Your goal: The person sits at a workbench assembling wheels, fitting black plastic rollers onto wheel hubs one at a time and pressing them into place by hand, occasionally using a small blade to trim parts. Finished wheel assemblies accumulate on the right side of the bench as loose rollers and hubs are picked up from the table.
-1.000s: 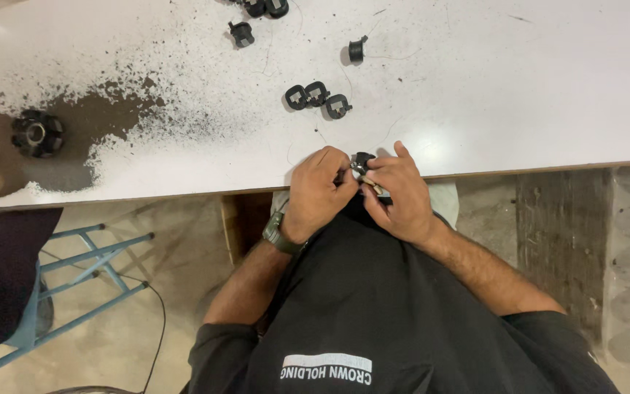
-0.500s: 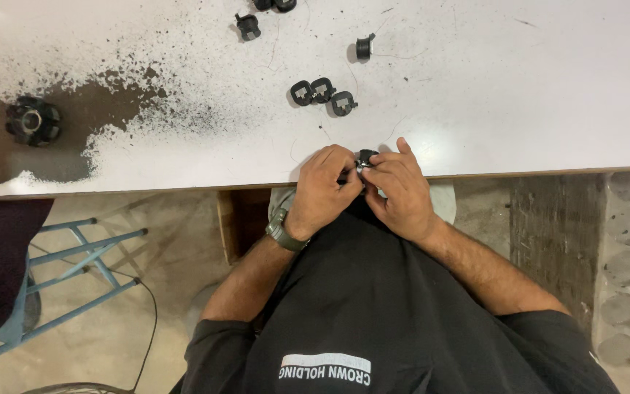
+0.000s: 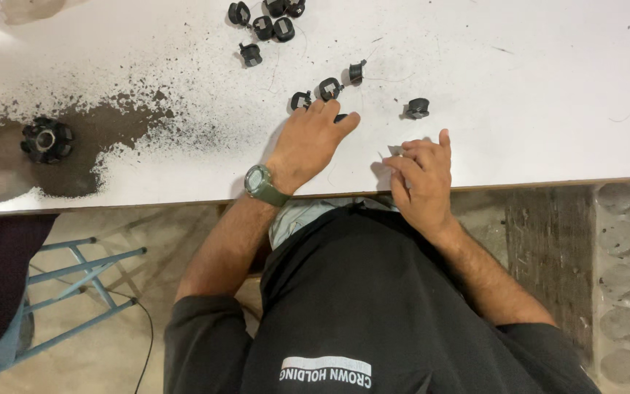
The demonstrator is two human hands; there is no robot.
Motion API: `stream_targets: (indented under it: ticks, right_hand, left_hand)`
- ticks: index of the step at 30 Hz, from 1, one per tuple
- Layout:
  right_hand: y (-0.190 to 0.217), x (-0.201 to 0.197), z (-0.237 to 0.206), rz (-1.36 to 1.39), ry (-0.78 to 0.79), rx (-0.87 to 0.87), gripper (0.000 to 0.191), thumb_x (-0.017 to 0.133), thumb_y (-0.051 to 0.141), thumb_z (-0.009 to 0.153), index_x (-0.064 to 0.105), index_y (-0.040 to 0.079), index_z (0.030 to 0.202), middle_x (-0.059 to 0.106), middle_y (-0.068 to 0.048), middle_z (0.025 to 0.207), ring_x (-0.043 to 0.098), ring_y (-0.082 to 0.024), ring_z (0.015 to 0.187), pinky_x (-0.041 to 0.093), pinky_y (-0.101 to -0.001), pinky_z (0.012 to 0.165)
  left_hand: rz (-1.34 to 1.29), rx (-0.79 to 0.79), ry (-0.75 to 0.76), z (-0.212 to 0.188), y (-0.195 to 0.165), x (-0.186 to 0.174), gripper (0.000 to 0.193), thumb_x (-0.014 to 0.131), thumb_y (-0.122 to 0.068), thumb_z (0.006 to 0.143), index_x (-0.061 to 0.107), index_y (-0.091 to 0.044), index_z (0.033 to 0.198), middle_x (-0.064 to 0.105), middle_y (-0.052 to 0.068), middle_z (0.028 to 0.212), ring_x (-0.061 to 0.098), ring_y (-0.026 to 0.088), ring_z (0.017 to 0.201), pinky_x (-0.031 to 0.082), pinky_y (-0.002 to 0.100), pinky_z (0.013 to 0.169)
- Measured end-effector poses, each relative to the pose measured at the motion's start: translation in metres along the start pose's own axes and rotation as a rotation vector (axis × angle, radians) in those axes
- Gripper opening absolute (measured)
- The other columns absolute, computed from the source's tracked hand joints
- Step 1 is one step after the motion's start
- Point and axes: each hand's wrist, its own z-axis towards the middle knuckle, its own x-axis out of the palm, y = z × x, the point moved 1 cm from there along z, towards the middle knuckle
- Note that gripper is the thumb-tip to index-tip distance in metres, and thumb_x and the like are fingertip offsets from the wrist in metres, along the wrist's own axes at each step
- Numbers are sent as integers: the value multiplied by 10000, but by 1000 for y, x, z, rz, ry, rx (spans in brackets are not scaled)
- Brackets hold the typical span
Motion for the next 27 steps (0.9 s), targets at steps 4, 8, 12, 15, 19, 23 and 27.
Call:
stream_targets:
  ticks: [4, 8, 12, 15, 19, 23, 27]
  right_hand:
    - [6, -4, 3, -15, 80, 7, 280, 773, 60, 807, 741, 107, 1081, 590, -90, 1030, 556, -311, 1218, 159, -633, 1272]
    - [9, 3, 4, -15, 162, 12, 408, 848, 213, 790, 734, 69, 1155, 580, -103, 1086, 515, -336, 1239, 89, -678, 1219]
    - [11, 11, 3, -49, 192, -11, 348, 847, 218, 841, 740, 102, 1151, 580, -76, 1117, 513, -317, 1284, 77, -684, 1244]
    - [14, 13, 2, -49, 174, -12, 337, 833, 201, 843, 738, 96, 1149, 582, -75, 1118, 521, -310, 1293, 96, -687, 1252]
    - [15, 16, 2, -41, 152, 6, 305, 828, 208, 832, 735, 91, 1099, 583, -83, 1104, 524, -317, 1257, 109, -698, 1229]
    - [15, 16, -1, -41, 137, 13, 279, 830, 201, 851, 734, 90, 1088, 577, -85, 1102, 529, -312, 1250, 123, -692, 1241]
    - [16, 17, -1, -29, 127, -9, 335, 838, 193, 812, 728, 64, 1101, 574, -100, 1112, 529, -327, 1239, 140, -695, 1236]
  left_hand:
    - [-365, -320, 49, -12, -14, 1, 354, 816, -281, 889, 686, -105, 1167, 646, 70, 1023, 619, 302, 989, 508, 478, 849]
    - [-383, -366, -246, -34, -57, 13, 329, 859, -293, 830, 734, -81, 1049, 625, 90, 1273, 545, 340, 1284, 421, 536, 1090]
    - [-404, -482, -277, -47, -72, 22, 353, 856, -297, 836, 725, -56, 1057, 583, 143, 1387, 427, 366, 1425, 275, 599, 1208]
    - [-354, -458, -295, -48, -75, 18, 324, 856, -290, 811, 733, -73, 1017, 591, 130, 1366, 453, 361, 1400, 279, 607, 1198]
    - [-330, -444, -308, -44, -77, 13, 340, 835, -268, 816, 717, -59, 1058, 593, 133, 1349, 458, 361, 1386, 266, 617, 1193]
    - [-471, -463, -292, -44, -78, 17, 254, 797, -213, 856, 674, -65, 1022, 618, 112, 1318, 503, 353, 1380, 276, 612, 1210]
    - [-542, -497, -332, -46, -75, 24, 100, 744, -114, 902, 666, -100, 963, 671, 69, 1256, 571, 326, 1362, 291, 597, 1244]
